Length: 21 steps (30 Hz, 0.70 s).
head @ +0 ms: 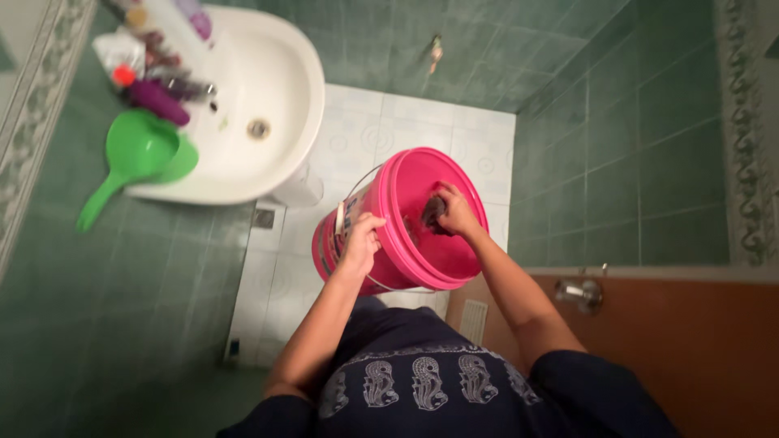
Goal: The person empties dirty water from a bucket into a sink, rinses a rag in fresh water, pours liquid detergent onto the rag, and scrubs it by hand under running water in the sink.
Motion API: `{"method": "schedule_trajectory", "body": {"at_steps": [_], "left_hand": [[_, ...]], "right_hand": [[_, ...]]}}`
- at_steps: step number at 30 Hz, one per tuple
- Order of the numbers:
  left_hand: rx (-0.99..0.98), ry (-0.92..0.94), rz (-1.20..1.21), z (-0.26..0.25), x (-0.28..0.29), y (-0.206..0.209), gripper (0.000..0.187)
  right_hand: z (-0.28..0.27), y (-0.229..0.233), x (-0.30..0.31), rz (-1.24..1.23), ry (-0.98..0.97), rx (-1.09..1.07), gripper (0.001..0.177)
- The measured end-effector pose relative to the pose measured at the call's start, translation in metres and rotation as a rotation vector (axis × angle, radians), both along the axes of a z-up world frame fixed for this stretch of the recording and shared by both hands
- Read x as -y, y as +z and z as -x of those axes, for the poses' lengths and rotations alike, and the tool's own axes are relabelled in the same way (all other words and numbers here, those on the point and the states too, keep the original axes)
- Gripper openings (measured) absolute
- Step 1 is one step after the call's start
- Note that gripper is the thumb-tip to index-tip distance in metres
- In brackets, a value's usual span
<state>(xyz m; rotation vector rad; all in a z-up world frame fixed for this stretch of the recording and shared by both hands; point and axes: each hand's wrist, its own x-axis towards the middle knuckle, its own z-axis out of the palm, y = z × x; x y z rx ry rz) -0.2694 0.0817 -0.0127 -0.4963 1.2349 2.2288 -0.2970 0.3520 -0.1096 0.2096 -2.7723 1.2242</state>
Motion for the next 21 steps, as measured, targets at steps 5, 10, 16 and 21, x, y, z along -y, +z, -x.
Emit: {"method": "schedule_trajectory", "body": {"at_steps": [5, 10, 16, 21], "left_hand": [[0.017, -0.068, 0.019, 0.076, -0.027, -0.005, 0.012], [0.034, -0.086, -0.003, 0.135, -0.056, -0.006, 0.011], [-0.090, -0.024, 0.049, 0.193, -0.089, -0.033, 0.023], [-0.075, 0.255, 0.043, 0.247, -0.067, -0.039, 0.018]], "right_hand": [[0.045, 0.001, -0.052, -0.403, -0.348, -0.152, 0.066], [0.095, -0.022, -0.137, 0.113, -0.560, 0.605, 0.109], [0.161, -0.055, -0.210, 0.860, -0.243, 1.032, 0.062], [0.211, -0.038, -0.255, 1.186, 0.122, 0.987, 0.056]]}}
